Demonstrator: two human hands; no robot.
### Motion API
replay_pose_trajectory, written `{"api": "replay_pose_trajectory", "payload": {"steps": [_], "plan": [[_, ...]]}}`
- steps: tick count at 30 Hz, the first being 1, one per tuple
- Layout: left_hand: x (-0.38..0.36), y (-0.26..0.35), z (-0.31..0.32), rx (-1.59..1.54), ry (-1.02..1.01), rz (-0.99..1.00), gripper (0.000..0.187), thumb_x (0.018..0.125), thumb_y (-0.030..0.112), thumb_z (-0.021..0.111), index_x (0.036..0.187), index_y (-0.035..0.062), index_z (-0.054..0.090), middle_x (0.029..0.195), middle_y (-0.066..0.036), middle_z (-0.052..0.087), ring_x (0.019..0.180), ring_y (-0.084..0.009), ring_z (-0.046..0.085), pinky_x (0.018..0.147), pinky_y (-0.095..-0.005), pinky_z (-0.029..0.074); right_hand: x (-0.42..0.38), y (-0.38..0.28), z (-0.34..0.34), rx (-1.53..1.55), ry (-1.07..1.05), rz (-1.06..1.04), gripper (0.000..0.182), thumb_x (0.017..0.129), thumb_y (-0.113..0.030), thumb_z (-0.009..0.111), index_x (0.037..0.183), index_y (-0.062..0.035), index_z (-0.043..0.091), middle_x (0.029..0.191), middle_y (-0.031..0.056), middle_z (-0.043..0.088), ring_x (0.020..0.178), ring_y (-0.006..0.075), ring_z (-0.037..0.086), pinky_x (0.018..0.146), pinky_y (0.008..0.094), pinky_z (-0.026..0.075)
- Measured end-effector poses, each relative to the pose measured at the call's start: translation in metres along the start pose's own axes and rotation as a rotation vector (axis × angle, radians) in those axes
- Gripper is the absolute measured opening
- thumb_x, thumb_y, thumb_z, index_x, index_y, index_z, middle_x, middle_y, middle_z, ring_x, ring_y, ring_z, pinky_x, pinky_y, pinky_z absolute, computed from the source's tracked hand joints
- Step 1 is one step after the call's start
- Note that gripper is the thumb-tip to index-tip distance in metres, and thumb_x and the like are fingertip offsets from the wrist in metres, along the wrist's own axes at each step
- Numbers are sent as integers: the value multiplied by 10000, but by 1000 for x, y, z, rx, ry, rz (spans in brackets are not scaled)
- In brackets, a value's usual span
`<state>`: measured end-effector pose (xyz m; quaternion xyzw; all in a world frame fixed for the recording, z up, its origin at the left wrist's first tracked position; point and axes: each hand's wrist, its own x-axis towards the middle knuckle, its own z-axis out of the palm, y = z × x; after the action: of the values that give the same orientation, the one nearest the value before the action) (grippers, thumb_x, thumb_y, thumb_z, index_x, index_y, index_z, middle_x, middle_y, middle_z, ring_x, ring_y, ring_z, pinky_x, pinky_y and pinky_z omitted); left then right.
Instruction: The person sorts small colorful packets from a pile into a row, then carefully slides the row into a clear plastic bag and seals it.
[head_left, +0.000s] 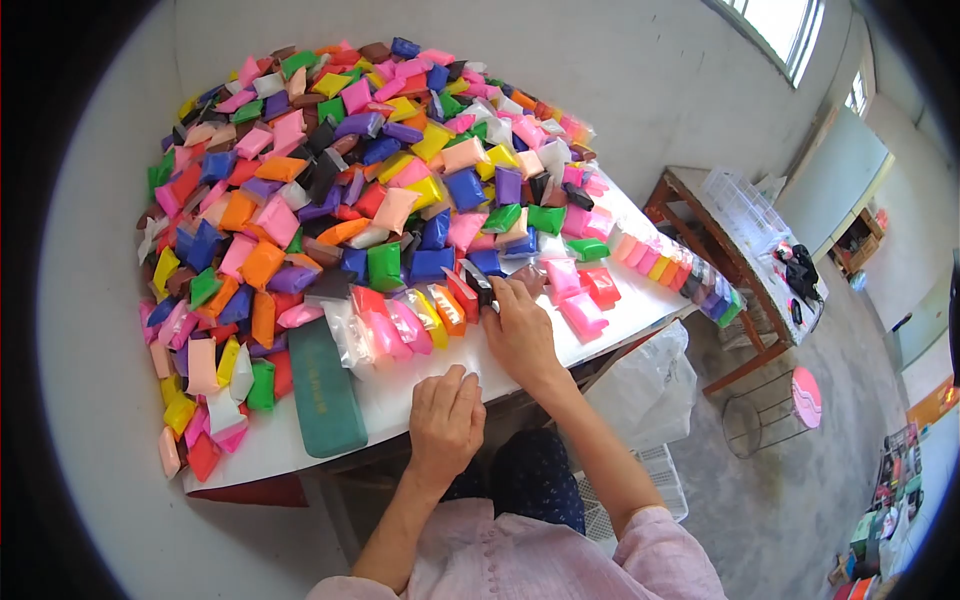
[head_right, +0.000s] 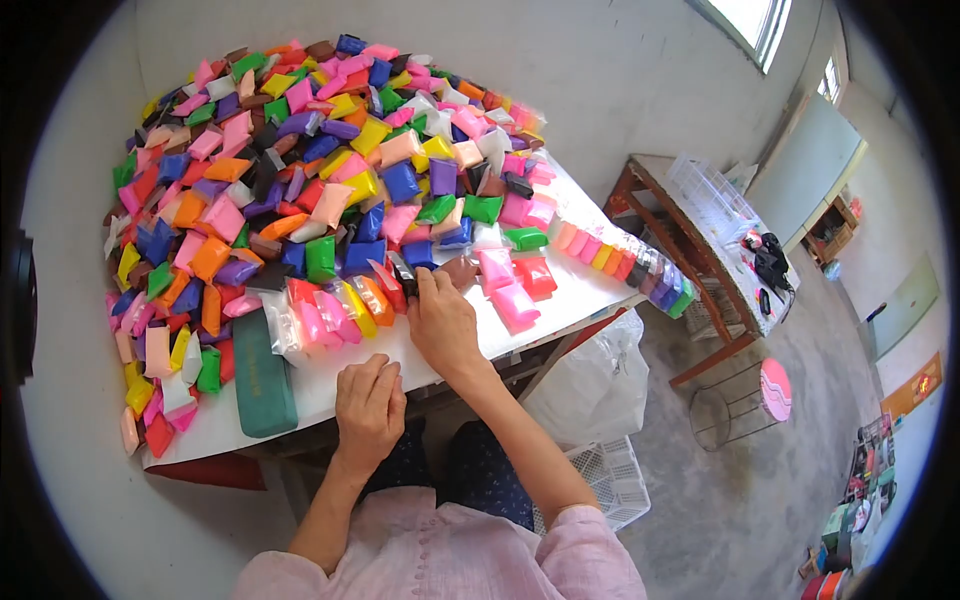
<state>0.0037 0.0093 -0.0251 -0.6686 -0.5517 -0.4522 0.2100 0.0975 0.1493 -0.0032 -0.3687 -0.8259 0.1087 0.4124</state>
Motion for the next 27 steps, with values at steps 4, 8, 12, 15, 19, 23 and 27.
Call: {"api": "replay_pose_trajectory", "payload": {"steps": [4, 8, 12, 15, 19, 23, 27], "plan": [[-1, -1, -3, -19, -35, -3, 254, 781, 16, 662, 1024, -53, 629, 1082, -187, 604, 876, -326, 577, 782, -431, 474, 1, -1, 0, -33, -23, 19, 432, 849, -103, 640, 1256, 14, 556, 1109, 192, 619, 911, 386, 646, 773, 460, 525], [-3, -2, -5, -32, -49, 2, 254, 782, 19, 661, 1025, -50, 629, 1093, -186, 602, 888, -323, 577, 793, -433, 471, 2, 3, 1, 0, -8, 4, 436, 842, -109, 631, 1249, 17, 537, 1064, 202, 603, 893, 397, 645, 770, 473, 528], [-2, -1, -4, -28, -48, -4, 260, 778, 9, 669, 1030, -44, 630, 1100, -178, 604, 897, -323, 581, 797, -430, 471, 5, 0, 0, -31, -16, 3, 414, 840, -106, 628, 1227, 12, 539, 1050, 195, 602, 881, 392, 649, 752, 471, 529], [3, 2, -11, -135, -63, -60, 264, 778, -3, 674, 1037, -38, 637, 1101, -172, 612, 903, -326, 584, 803, -424, 472, 4, -1, 1, -72, 8, -19, 383, 833, -99, 630, 1192, 0, 541, 1018, 184, 598, 856, 378, 654, 719, 458, 533], [20, 8, -27, -161, 34, -95, 314, 785, -16, 665, 1097, -35, 638, 1124, -174, 614, 932, -338, 588, 823, -433, 471, 1, -5, 0, -128, 28, -35, 351, 818, -93, 638, 1146, -18, 537, 978, 167, 594, 829, 358, 658, 682, 441, 535], [63, 19, -30, -24, 110, -137, 394, 818, -15, 616, 1211, -34, 595, 1146, -173, 615, 1000, -360, 586, 890, -450, 465, 3, -5, 4, -145, 21, -30, 360, 806, -84, 640, 1143, -21, 532, 973, 162, 598, 832, 355, 659, 671, 438, 533], [107, 11, -5, 19, 149, -221, 408, 856, 19, 560, 1261, -30, 564, 1149, -181, 617, 1063, -372, 577, 967, -484, 437, 1, -3, 3, -127, 14, -43, 401, 791, -85, 647, 1169, -26, 527, 992, 164, 596, 848, 362, 656, 688, 445, 530]]}}
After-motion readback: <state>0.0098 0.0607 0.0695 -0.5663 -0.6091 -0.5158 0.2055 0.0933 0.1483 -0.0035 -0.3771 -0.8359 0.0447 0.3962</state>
